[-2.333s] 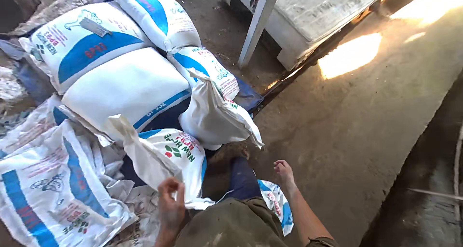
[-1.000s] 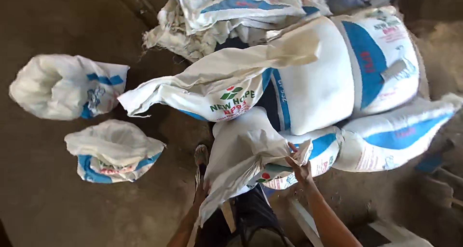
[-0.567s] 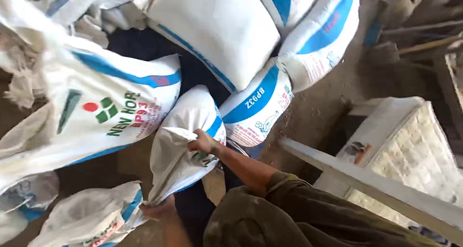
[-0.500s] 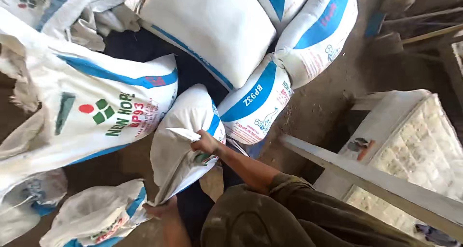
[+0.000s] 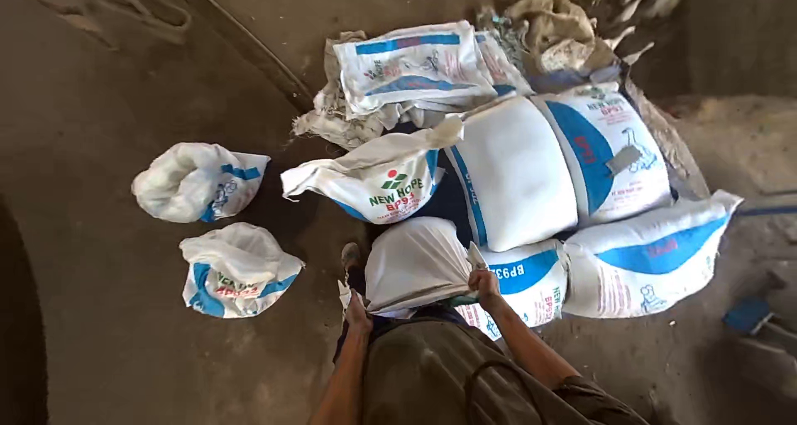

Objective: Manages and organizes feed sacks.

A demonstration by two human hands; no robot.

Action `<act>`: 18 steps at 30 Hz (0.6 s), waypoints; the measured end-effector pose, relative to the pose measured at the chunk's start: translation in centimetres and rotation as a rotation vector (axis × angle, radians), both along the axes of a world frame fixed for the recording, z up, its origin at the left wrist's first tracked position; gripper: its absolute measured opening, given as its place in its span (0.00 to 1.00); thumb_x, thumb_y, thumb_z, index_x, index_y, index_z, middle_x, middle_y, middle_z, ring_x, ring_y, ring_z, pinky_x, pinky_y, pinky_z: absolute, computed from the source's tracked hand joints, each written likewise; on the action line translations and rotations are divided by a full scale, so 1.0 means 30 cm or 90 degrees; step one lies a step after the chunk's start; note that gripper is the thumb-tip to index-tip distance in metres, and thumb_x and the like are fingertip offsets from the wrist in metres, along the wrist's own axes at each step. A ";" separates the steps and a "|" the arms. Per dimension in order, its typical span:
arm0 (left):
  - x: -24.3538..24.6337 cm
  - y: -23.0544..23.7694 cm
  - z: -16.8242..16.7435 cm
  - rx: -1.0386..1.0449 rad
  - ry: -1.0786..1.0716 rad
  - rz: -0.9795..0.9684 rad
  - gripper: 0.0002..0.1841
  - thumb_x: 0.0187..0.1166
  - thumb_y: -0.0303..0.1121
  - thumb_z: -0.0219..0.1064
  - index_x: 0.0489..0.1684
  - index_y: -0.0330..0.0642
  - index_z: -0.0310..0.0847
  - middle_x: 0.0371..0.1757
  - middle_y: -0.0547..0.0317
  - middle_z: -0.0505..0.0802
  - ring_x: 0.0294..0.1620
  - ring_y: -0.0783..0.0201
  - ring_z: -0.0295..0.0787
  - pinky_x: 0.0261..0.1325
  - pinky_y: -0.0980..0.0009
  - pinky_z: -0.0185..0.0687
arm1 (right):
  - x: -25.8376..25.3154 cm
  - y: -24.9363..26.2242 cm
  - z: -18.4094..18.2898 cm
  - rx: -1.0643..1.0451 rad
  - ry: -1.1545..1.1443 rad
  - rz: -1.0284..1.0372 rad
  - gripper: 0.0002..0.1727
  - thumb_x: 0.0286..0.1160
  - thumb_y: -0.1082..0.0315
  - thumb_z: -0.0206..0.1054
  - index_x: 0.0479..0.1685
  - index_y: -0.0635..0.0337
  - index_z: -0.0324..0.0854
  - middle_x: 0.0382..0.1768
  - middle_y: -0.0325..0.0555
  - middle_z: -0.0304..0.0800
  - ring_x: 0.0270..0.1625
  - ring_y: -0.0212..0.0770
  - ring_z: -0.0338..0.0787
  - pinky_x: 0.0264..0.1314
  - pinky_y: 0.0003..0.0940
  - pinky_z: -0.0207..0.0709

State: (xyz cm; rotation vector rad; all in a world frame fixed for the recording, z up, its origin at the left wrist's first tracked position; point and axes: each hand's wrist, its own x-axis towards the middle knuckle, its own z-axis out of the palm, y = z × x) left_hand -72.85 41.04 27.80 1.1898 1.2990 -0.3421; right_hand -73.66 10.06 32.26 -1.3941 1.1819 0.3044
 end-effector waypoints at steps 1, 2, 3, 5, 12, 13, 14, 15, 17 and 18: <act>0.028 0.024 0.020 0.007 -0.004 0.000 0.22 0.93 0.51 0.48 0.42 0.40 0.76 0.29 0.57 0.78 0.28 0.63 0.75 0.35 0.61 0.77 | 0.029 0.024 0.032 -0.004 0.002 0.009 0.11 0.60 0.80 0.55 0.15 0.57 0.68 0.13 0.38 0.72 0.16 0.34 0.71 0.23 0.33 0.69; 0.054 0.042 0.036 0.004 -0.009 -0.001 0.21 0.93 0.49 0.49 0.38 0.41 0.74 0.25 0.59 0.76 0.25 0.64 0.73 0.33 0.63 0.76 | 0.058 0.040 0.063 -0.009 0.005 0.019 0.12 0.60 0.80 0.54 0.14 0.56 0.67 0.13 0.38 0.72 0.16 0.34 0.71 0.23 0.33 0.69; 0.068 0.050 0.047 -0.003 -0.011 -0.005 0.21 0.93 0.48 0.50 0.38 0.40 0.74 0.24 0.60 0.75 0.24 0.65 0.72 0.32 0.64 0.75 | 0.081 0.047 0.095 -0.018 0.013 0.033 0.13 0.60 0.80 0.53 0.12 0.55 0.66 0.13 0.38 0.72 0.16 0.33 0.71 0.23 0.32 0.68; 0.128 0.084 0.043 0.016 -0.021 -0.033 0.20 0.94 0.46 0.51 0.36 0.40 0.74 0.22 0.62 0.76 0.22 0.67 0.72 0.30 0.67 0.74 | 0.159 0.079 0.116 -0.028 0.029 0.064 0.16 0.63 0.79 0.51 0.10 0.54 0.65 0.12 0.37 0.72 0.16 0.34 0.71 0.24 0.33 0.68; 0.460 0.107 -0.180 0.009 -0.046 -0.262 0.25 0.93 0.42 0.53 0.74 0.26 0.73 0.69 0.33 0.84 0.67 0.48 0.80 0.72 0.50 0.75 | 0.535 0.070 -0.126 -0.104 0.040 0.061 0.13 0.73 0.73 0.50 0.21 0.61 0.71 0.16 0.40 0.75 0.21 0.37 0.77 0.32 0.38 0.77; 0.475 0.102 -0.192 0.011 -0.071 -0.248 0.24 0.94 0.41 0.52 0.74 0.27 0.73 0.68 0.35 0.84 0.67 0.50 0.81 0.72 0.52 0.76 | 0.562 0.068 -0.131 -0.101 0.023 0.030 0.11 0.70 0.74 0.50 0.19 0.60 0.70 0.16 0.41 0.75 0.21 0.38 0.77 0.33 0.39 0.77; 0.452 0.102 -0.194 -0.004 -0.082 -0.226 0.24 0.95 0.42 0.50 0.76 0.29 0.72 0.69 0.38 0.84 0.67 0.53 0.81 0.73 0.55 0.76 | 0.552 0.062 -0.123 -0.095 0.017 0.006 0.11 0.70 0.74 0.49 0.19 0.58 0.69 0.16 0.40 0.75 0.22 0.38 0.78 0.34 0.39 0.78; 0.420 0.107 -0.192 -0.016 -0.087 -0.212 0.25 0.95 0.42 0.49 0.77 0.30 0.71 0.68 0.40 0.84 0.66 0.56 0.81 0.73 0.58 0.75 | 0.533 0.058 -0.114 -0.092 0.024 -0.008 0.12 0.72 0.74 0.49 0.19 0.58 0.69 0.16 0.40 0.76 0.22 0.38 0.79 0.35 0.39 0.78; 0.391 0.140 -0.195 -0.026 -0.089 -0.229 0.24 0.95 0.42 0.50 0.76 0.29 0.71 0.67 0.40 0.84 0.65 0.57 0.81 0.72 0.60 0.75 | 0.523 0.069 -0.119 -0.107 0.061 -0.022 0.11 0.72 0.73 0.53 0.23 0.60 0.73 0.20 0.43 0.80 0.26 0.40 0.81 0.36 0.41 0.78; 0.398 0.153 -0.194 -0.036 -0.078 -0.242 0.24 0.93 0.41 0.53 0.76 0.29 0.72 0.68 0.39 0.84 0.67 0.56 0.81 0.74 0.59 0.75 | 0.532 0.073 -0.124 -0.120 0.084 -0.028 0.08 0.71 0.72 0.56 0.27 0.64 0.76 0.25 0.48 0.81 0.30 0.43 0.82 0.37 0.45 0.77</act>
